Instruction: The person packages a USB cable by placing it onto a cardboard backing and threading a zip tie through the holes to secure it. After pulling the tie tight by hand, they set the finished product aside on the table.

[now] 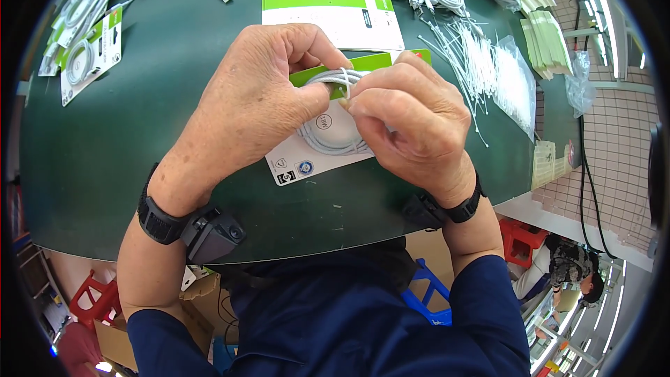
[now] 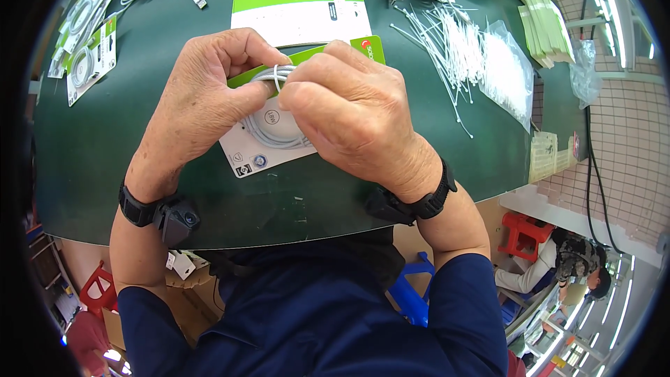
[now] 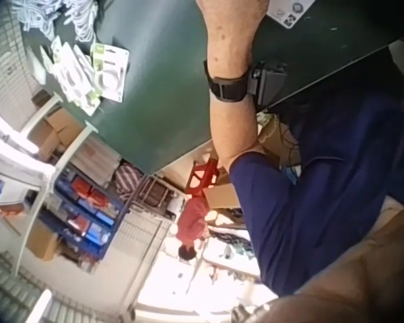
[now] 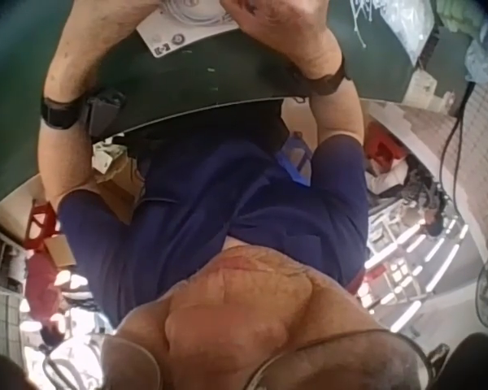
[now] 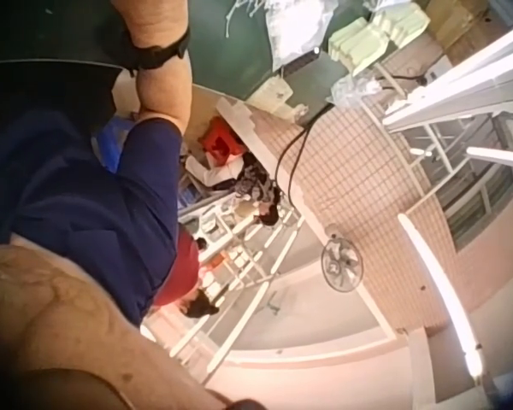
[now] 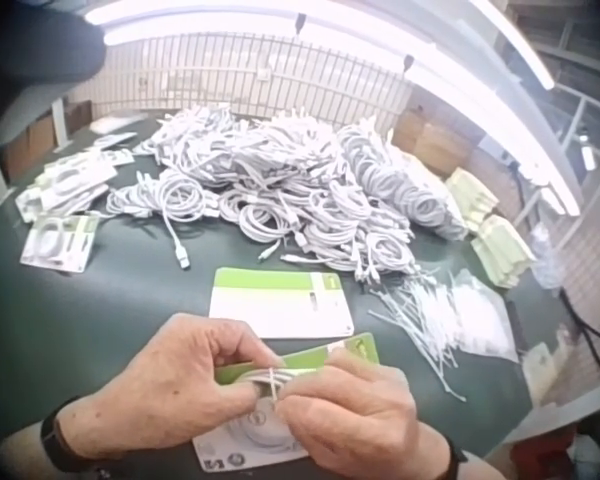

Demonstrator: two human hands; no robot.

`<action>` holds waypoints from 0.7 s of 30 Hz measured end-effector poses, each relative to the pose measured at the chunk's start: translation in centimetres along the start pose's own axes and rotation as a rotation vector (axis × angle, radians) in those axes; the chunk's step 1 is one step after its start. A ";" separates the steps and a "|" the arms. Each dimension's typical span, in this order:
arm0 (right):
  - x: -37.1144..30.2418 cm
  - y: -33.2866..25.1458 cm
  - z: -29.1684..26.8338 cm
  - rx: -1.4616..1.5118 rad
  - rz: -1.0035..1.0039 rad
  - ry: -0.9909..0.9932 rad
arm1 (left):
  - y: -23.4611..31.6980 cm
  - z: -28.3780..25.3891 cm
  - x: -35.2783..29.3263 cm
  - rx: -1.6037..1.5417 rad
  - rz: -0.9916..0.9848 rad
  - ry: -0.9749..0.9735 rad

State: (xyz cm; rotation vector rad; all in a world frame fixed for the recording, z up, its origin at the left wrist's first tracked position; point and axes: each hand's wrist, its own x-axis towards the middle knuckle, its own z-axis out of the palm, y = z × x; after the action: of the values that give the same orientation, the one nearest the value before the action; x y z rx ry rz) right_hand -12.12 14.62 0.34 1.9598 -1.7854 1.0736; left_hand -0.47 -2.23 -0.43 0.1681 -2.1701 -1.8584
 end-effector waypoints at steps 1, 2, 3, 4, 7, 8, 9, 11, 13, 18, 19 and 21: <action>0.0 0.0 0.0 -0.001 0.000 0.001 | 0.2 0.0 0.0 -0.030 -0.029 -0.013; 0.0 -0.1 0.0 -0.015 -0.006 -0.030 | 0.4 0.0 -0.1 -0.059 -0.058 -0.027; 0.0 -0.1 0.0 -0.030 -0.012 -0.060 | 0.5 -0.1 0.0 -0.058 -0.056 -0.029; 0.0 -0.1 0.0 -0.047 -0.018 -0.090 | 0.7 -0.2 0.0 -0.075 -0.113 -0.056; -0.2 -0.4 -0.4 -0.072 -0.008 -0.107 | 0.9 -0.1 0.2 -0.106 -0.223 -0.117; -0.1 -0.5 -0.5 -0.084 -0.005 -0.111 | 0.8 -0.2 0.1 -0.082 -0.181 -0.105; 0.0 -0.4 -0.6 -0.090 -0.006 -0.102 | 0.7 -0.1 0.1 -0.059 -0.138 -0.094; -0.1 0.1 -0.6 -0.058 -0.005 -0.078 | 0.7 -0.1 0.2 -0.030 -0.087 -0.090; 0.0 0.2 -1.0 -0.046 -0.007 -0.059 | 0.7 -0.1 0.2 -0.039 -0.119 -0.062; 0.1 1.8 -3.1 0.166 0.371 0.367 | 0.8 -0.8 0.7 -0.102 -0.124 -0.042; 0.0 2.5 -3.5 0.182 0.497 0.487 | 1.1 -0.9 0.8 -0.096 -0.115 -0.044; -0.2 3.0 -3.4 0.289 0.585 0.455 | 1.6 -0.9 0.7 -0.152 -0.116 -0.040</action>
State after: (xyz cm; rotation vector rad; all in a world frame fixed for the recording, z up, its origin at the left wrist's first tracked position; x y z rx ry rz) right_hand -16.06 16.42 1.70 1.1681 -2.0513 1.8700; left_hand -0.79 -2.99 1.34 0.2315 -2.0743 -2.0978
